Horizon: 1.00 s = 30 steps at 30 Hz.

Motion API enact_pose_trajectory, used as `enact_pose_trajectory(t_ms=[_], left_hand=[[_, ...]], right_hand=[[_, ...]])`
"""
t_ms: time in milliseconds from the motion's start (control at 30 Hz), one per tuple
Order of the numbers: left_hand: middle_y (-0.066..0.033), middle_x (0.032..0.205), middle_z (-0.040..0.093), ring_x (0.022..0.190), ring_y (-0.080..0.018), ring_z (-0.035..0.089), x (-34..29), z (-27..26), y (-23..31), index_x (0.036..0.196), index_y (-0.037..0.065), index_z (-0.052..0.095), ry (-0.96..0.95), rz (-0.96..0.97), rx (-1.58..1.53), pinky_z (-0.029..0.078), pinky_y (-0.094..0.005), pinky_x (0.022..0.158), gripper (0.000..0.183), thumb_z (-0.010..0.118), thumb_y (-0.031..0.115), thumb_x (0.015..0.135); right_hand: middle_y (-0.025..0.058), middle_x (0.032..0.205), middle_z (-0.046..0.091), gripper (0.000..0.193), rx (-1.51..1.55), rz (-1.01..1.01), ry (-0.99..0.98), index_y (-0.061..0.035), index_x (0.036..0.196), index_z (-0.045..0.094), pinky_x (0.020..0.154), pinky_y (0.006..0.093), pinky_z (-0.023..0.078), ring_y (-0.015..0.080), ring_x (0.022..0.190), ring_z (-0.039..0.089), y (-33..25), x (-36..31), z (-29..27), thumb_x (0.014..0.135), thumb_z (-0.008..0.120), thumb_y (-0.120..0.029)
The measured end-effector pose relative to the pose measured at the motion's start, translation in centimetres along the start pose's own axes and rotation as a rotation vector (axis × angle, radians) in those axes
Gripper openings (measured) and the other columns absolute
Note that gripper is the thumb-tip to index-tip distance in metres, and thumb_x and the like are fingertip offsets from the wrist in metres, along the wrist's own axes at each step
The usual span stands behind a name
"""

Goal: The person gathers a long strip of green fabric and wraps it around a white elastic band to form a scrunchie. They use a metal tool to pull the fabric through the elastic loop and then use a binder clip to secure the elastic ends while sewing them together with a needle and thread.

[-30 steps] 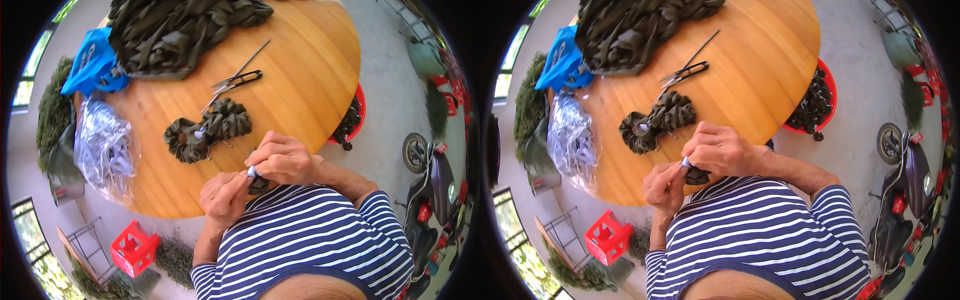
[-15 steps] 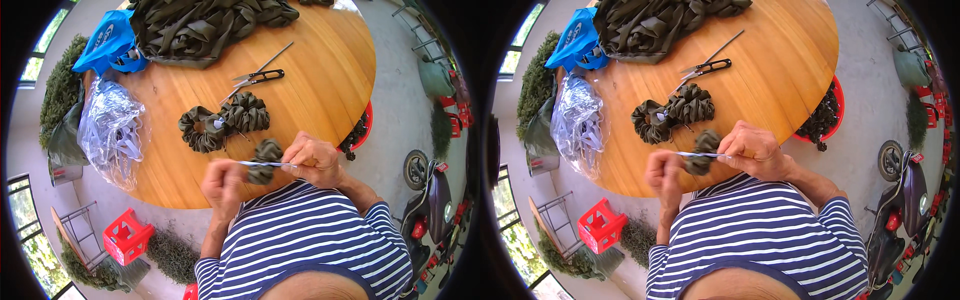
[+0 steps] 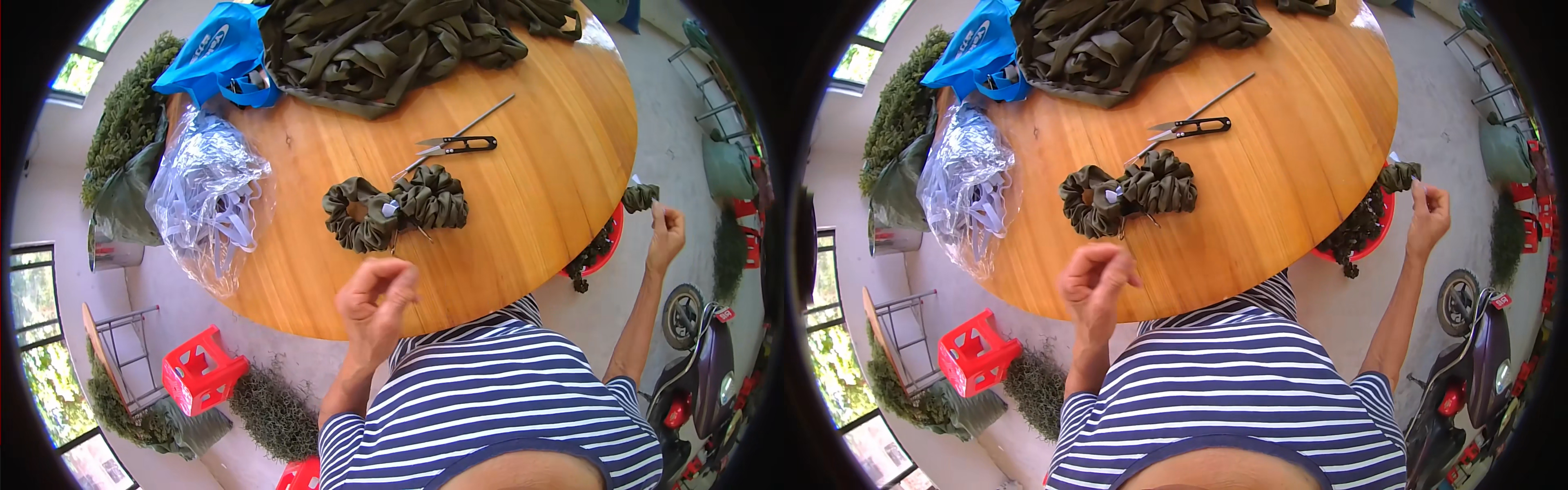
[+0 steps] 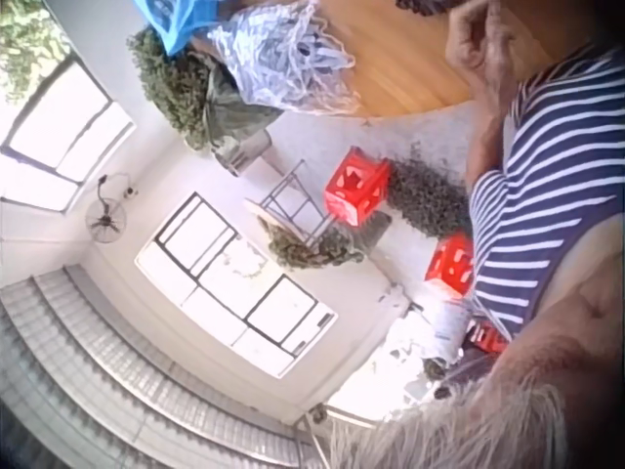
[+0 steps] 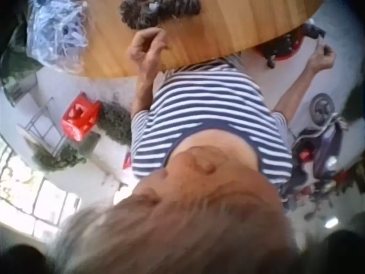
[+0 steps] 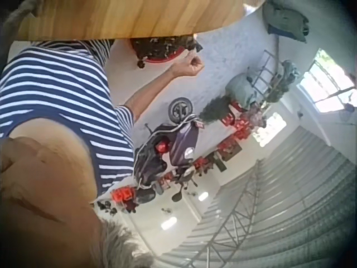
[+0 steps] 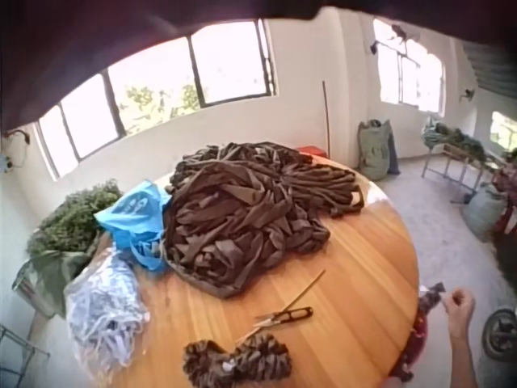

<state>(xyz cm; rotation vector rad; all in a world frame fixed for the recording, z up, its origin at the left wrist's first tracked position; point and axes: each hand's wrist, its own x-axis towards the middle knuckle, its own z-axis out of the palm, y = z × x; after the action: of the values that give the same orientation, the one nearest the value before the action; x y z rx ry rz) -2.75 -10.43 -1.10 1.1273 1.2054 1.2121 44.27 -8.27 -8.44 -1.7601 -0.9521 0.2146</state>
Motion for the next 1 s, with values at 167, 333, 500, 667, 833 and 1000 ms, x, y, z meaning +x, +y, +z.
enact_pose_trajectory(t_ms=[167, 333, 500, 667, 833, 1000], left_hand=[[-0.0039, 0.078, 0.056, 0.066, -0.008, 0.055, 1.6, -1.5, 0.7, 0.087, -0.003, 0.057, 0.328, 0.196, 0.085, 0.044, -0.02, 0.061, 0.008, 0.06, 0.002, 0.082], [-0.0075, 0.089, 0.06, 0.08, -0.0098, 0.056, 3.2, -1.8, 0.2, 0.104, -0.002, 0.051, 0.325, 0.322, 0.112, 0.044, -0.0214, 0.073, 0.018, 0.053, 0.003, 0.087], [-0.0092, 0.096, 0.059, 0.087, -0.0111, 0.054, 5.6, -1.8, 0.1, 0.124, 0.0, 0.037, 0.203, 0.351, 0.109, 0.043, -0.0233, 0.079, 0.033, 0.042, 0.005, 0.092], [-0.0104, 0.095, 0.059, 0.079, -0.0147, 0.055, 6.8, -1.9, -1.0, 0.124, 0.0, 0.038, -0.05, 0.297, 0.188, 0.045, -0.0262, 0.072, 0.042, 0.053, 0.006, 0.086], [-0.0109, 0.085, 0.055, 0.076, -0.0209, 0.056, 7.3, -2.5, 0.3, 0.093, -0.001, 0.058, -0.192, 0.383, 0.397, 0.046, -0.03, 0.068, 0.015, 0.059, 0.003, 0.079], [-0.0113, 0.087, 0.056, 0.078, -0.0208, 0.057, 6.4, -3.2, 0.7, 0.089, -0.001, 0.058, -0.238, 0.381, 0.472, 0.046, -0.0294, 0.067, 0.01, 0.058, 0.002, 0.079]], right_hand=[[0.0041, 0.086, 0.06, 0.024, -0.184, -0.28, -0.029, -0.0017, 0.101, 0.061, 0.069, 0.0219, 0.045, 0.0124, 0.076, 0.056, -10.0, -3.3, 6.9, 0.081, 0.063, -0.014], [0.009, 0.082, 0.059, 0.017, 0.121, -0.776, -0.808, -0.0049, 0.087, 0.064, 0.068, 0.0322, 0.045, 0.0233, 0.078, 0.055, -22.7, -11.4, 16.0, 0.074, 0.067, -0.015], [0.0078, 0.082, 0.058, 0.016, -0.058, -0.866, -0.985, -0.0055, 0.082, 0.062, 0.074, 0.0352, 0.043, 0.0247, 0.085, 0.053, -24.3, -13.4, 21.0, 0.077, 0.062, -0.021], [0.0096, 0.076, 0.056, 0.013, 0.079, -0.705, -1.119, -0.0031, 0.078, 0.06, 0.07, 0.0348, 0.041, 0.0258, 0.075, 0.053, -25.0, -12.9, 20.9, 0.078, 0.06, -0.016], [0.0081, 0.071, 0.053, 0.015, 0.218, -0.387, -1.225, -0.0001, 0.078, 0.059, 0.061, 0.0295, 0.041, 0.0166, 0.067, 0.051, -25.4, -12.4, 20.4, 0.08, 0.06, -0.015], [0.0044, 0.072, 0.052, 0.015, 0.334, -0.259, -1.293, 0.0002, 0.079, 0.059, 0.057, 0.0252, 0.039, 0.0099, 0.066, 0.048, -25.8, -11.9, 19.5, 0.081, 0.061, -0.014]])
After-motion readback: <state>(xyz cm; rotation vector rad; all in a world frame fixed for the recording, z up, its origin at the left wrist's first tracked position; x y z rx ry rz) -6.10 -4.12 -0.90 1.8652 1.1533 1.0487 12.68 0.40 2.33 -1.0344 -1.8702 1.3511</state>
